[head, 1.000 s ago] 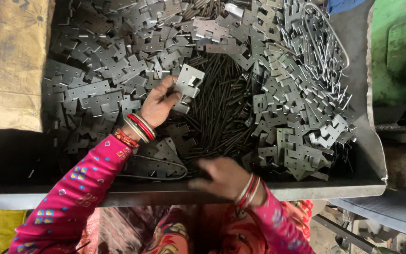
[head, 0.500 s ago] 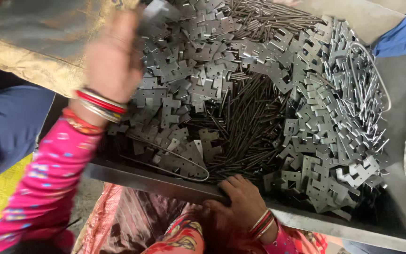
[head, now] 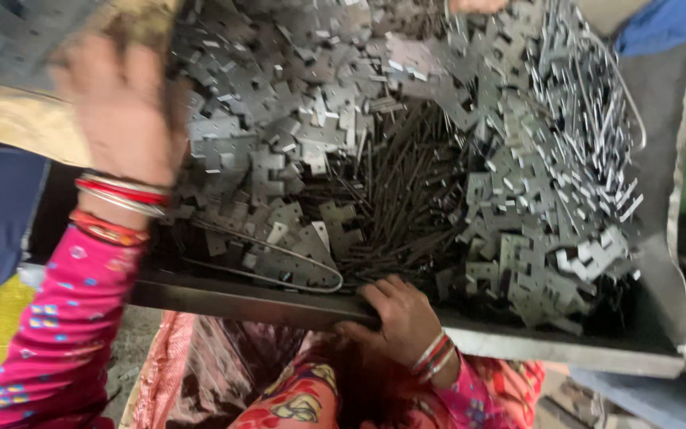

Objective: The person inserts metal rods into pre-drilled holes on flat metal brackets, then places the assembled units into a large metal bin. The task is performed by hand using a steady repetitive motion.

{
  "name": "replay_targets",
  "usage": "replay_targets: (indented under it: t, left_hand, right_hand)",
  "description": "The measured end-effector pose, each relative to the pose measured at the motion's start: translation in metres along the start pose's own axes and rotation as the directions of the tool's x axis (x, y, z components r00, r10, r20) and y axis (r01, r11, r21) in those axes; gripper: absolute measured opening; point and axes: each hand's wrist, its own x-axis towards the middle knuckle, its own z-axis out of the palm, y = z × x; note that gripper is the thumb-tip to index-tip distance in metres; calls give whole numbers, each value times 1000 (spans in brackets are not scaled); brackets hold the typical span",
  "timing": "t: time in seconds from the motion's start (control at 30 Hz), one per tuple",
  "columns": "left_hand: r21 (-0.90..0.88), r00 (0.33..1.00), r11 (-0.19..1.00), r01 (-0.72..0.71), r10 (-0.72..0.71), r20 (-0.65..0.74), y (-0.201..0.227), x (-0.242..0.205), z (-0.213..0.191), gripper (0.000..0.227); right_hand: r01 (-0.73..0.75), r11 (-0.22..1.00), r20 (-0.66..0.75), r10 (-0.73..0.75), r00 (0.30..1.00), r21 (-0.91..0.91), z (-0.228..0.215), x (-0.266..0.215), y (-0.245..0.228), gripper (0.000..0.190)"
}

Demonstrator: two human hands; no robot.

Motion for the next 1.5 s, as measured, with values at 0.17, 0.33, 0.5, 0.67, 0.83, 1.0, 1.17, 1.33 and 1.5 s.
replay_targets:
  t: [0.17,0.33,0.5,0.67,0.83,1.0,1.17,1.33,1.5]
  left_hand:
    - [-479,745,878,18,308,592,100,-19,24,39]
    - [-464,747,832,-303,510,427,159,-57,48,66]
    - [-483,682,868,-117,424,597,153,-58,63,25]
    - [-606,908,795,-6,259,330,142,-47,45,33]
    - [-567,605,816,-111,508,613,132,-57,32,36]
    - [-538,476,812,-225,574,667,131,-84,41,32]
    - [-504,402,821,-269,571,715,133,-80,40,36]
    - [-538,536,786,-304,608,586,137,-66,27,40]
    - [-691,694,714,-116,556,458,139,-64,3,21]
  right_hand:
    - [-49,999,9,49,999,-15,1,0,0,59]
    - [-48,999,-2,48,999,-17,-2,0,-1,60]
    - [-19,1000,-86,19,996,-5,-2,1,-2,61]
    - [-60,998,-48,60,997,3,-1,-1,-1,61]
    - [-79,997,-18,79,997,15,-2,1,0,64]
    - [-89,996,-33,90,995,26,0,-2,1,67]
    - [-123,992,-5,123,992,27,-1,-3,0,66]
    - [-135,990,-65,138,988,44,-2,-4,-1,69]
    - [-185,973,-363,224,904,141,-6,-3,-2,70]
